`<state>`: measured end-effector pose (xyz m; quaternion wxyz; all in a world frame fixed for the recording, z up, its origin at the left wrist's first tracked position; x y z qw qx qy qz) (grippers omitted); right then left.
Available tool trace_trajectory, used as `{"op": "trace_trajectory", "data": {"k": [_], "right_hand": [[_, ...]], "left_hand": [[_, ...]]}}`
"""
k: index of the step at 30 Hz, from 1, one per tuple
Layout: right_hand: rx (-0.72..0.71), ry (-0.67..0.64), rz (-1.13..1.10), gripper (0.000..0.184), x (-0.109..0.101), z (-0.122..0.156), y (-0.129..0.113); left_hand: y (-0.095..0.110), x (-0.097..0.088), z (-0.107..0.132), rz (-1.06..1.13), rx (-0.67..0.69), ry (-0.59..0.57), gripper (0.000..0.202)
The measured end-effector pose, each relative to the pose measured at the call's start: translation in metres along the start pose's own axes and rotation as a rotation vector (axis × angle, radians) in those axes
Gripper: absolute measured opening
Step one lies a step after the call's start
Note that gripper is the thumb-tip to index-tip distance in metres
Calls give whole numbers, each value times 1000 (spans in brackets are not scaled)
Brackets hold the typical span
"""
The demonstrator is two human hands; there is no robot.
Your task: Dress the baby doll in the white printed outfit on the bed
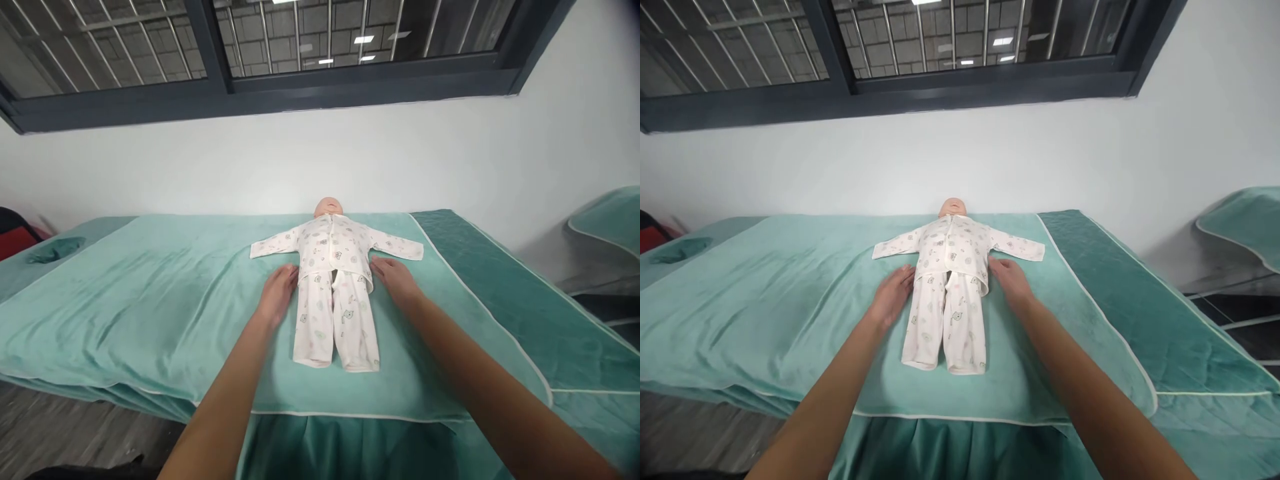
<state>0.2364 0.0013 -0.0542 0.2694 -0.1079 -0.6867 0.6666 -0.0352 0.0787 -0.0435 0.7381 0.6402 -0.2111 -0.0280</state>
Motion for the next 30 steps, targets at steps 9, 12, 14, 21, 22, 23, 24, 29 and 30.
{"op": "trace_trajectory", "data": {"k": [9,12,14,21,22,23,24,29,30], "right_hand": [[160,-238,-370,27,39,-43,15],[173,-214,-456,32,37,-50,14],[180,-200,-447,32,36,-56,12],[187,-241,-414,27,34,-78,8],[199,-263,-433,27,34,-78,8],[222,-291,-464,28,33,-78,8],[252,-317,-504,28,33,-77,9],[402,-182,-735,27,11,-84,10],[409,-121,-765,27,4,-87,10]], "left_hand": [[-13,37,-50,95,-293,-196,55],[-12,42,-57,136,-293,-182,52],[-10,45,-61,146,-281,-170,51],[-9,49,-71,119,-261,-133,52],[-9,48,-71,110,-257,-132,51],[-9,47,-71,100,-252,-130,51],[-9,46,-70,93,-245,-127,50],[-6,38,-72,102,-181,-121,51],[-6,37,-73,106,-174,-123,52]]}}
Point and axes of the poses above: each hand's wrist, its own z-axis away from the middle knuckle, its own x-axis out of the palm, y = z × x, the point moved 6 cm from there along -z, towards the middle knuckle, and after that the axes turned 9 degrees about -z, right-handed, at the moved point
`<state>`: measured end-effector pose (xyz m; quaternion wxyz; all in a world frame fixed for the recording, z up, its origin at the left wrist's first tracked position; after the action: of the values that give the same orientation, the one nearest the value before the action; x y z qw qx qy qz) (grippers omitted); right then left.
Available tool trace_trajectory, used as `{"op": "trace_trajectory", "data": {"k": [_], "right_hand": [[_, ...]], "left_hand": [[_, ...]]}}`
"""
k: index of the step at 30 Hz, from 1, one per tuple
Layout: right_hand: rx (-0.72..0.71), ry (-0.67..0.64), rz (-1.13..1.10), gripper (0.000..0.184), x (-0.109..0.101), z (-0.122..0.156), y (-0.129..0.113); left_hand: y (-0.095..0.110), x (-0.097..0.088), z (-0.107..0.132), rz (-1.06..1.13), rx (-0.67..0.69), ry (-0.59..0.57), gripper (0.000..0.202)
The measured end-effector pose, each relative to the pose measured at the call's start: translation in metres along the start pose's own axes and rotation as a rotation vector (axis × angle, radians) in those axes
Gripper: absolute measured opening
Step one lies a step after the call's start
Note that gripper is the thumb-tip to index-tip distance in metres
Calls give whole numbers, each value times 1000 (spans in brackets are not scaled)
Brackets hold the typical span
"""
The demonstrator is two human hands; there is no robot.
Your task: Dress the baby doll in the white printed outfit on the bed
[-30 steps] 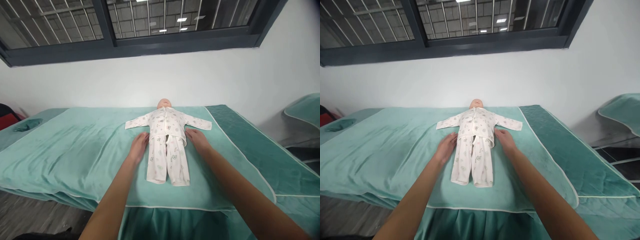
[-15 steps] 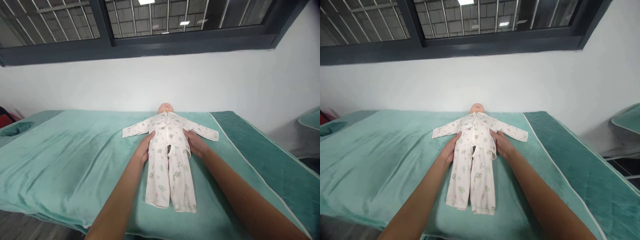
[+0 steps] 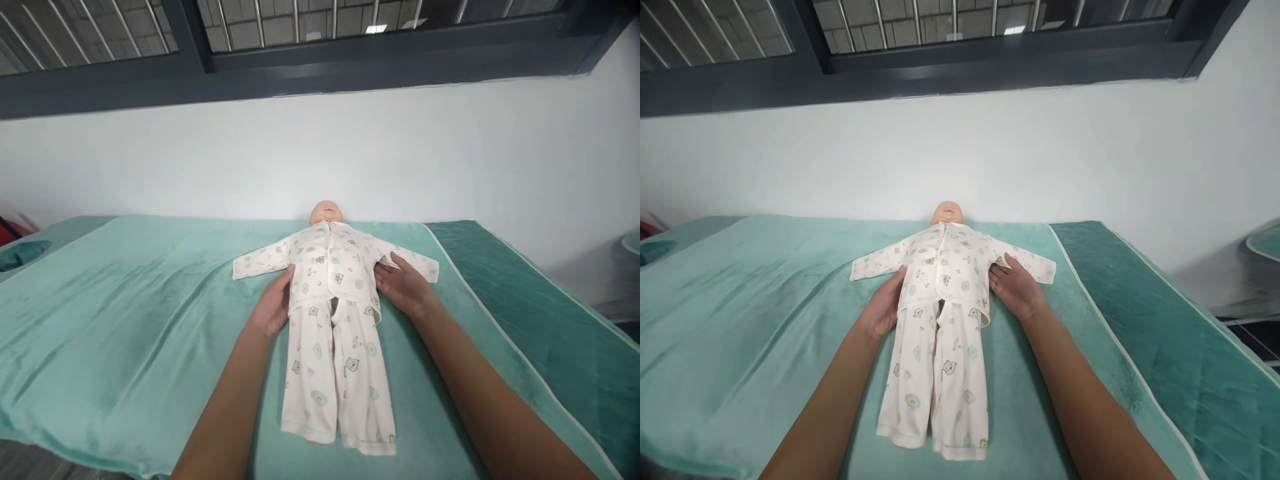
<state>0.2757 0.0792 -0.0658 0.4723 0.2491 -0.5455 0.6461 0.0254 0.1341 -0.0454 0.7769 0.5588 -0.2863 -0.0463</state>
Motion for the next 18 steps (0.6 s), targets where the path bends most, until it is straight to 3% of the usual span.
{"op": "trace_trajectory", "data": {"k": [3,9,18], "right_hand": [[-81,111,-65,21,-15,-3,-19],[-209,206,-83,18,-39,-4,-49],[-401,274,-100,20,-58,-2,-82]], "left_hand": [[2,-2,0,-7,14,5,53],[8,-3,7,-100,79,54,46],[6,-17,13,-334,99,259,54]]}}
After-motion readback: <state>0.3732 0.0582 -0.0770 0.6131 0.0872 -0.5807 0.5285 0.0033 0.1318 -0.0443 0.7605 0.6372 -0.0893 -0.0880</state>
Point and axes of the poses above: each hand's wrist, its own z-axis away from the middle knuckle, its own x-axis out of the palm, y = z × x, the point moved 6 cm from there along -z, towards the middle knuckle, and after that the axes turned 9 degrees about -z, right-handed, at the moved point
